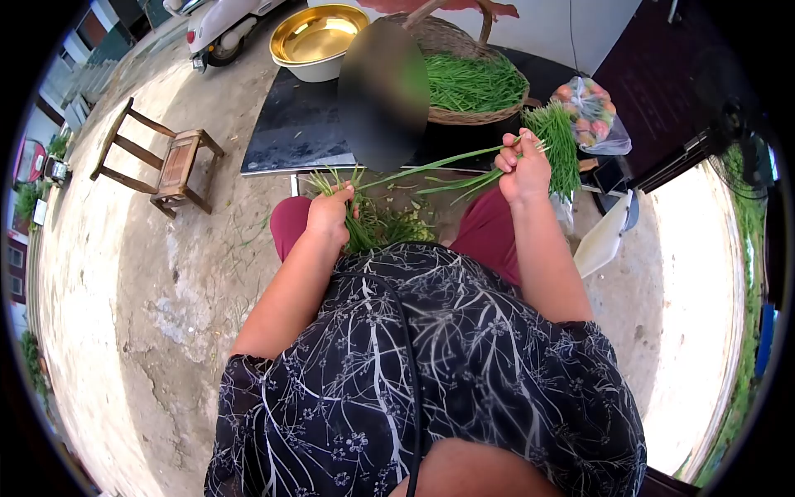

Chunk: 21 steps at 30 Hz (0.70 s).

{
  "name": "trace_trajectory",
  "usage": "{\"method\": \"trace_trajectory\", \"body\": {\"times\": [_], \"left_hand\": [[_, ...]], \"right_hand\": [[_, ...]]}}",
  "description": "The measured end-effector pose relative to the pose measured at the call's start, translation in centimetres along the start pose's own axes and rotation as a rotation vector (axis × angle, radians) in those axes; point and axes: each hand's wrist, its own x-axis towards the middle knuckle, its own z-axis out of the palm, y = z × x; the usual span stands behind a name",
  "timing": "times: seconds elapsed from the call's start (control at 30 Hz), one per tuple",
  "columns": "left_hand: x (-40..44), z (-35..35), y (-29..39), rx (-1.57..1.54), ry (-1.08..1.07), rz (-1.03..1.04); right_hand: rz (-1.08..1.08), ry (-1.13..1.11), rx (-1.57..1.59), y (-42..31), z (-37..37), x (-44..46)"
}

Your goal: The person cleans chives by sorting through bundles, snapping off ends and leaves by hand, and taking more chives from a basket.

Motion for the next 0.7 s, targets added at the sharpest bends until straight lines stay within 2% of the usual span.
{"method": "trace_trajectory", "body": {"times": [0.23, 0.27, 0.33, 0.43, 0.5, 0.57, 0.7], "left_hand": [[0.9, -0.3, 0.3, -0.167, 0.249, 0.105], [0.8, -0.2, 0.4, -0.167, 0.252, 0.105], [-0.2, 0.5, 1.2, -0.161, 0.217, 0.276], [-1.0, 0.6, 2.2, -0.128, 0.220, 0.388], [-0.7, 0.3, 2.5, -0.146, 0.213, 0.383], [-0.8, 0.2, 2.6, -0.165, 0.207, 0.378], [-3.9, 2.8, 2.3, 0.049, -0.200, 0.357]], "right_hand": [[-0.102, 0.010, -0.073, -0.8, -0.6, 0.4], [-0.103, -0.003, -0.090, -0.8, -0.4, 0.2], [-0.101, -0.018, -0.107, -0.7, 0.0, -0.1], [-0.145, -0.043, -0.229, -0.2, 0.7, -0.5], [-0.208, -0.094, -0.325, 0.1, 0.9, -0.7], [-0.159, -0.146, -0.358, 0.5, 1.2, -1.0], [0.044, -0.361, -0.461, 2.6, 2.9, -2.8]]}}
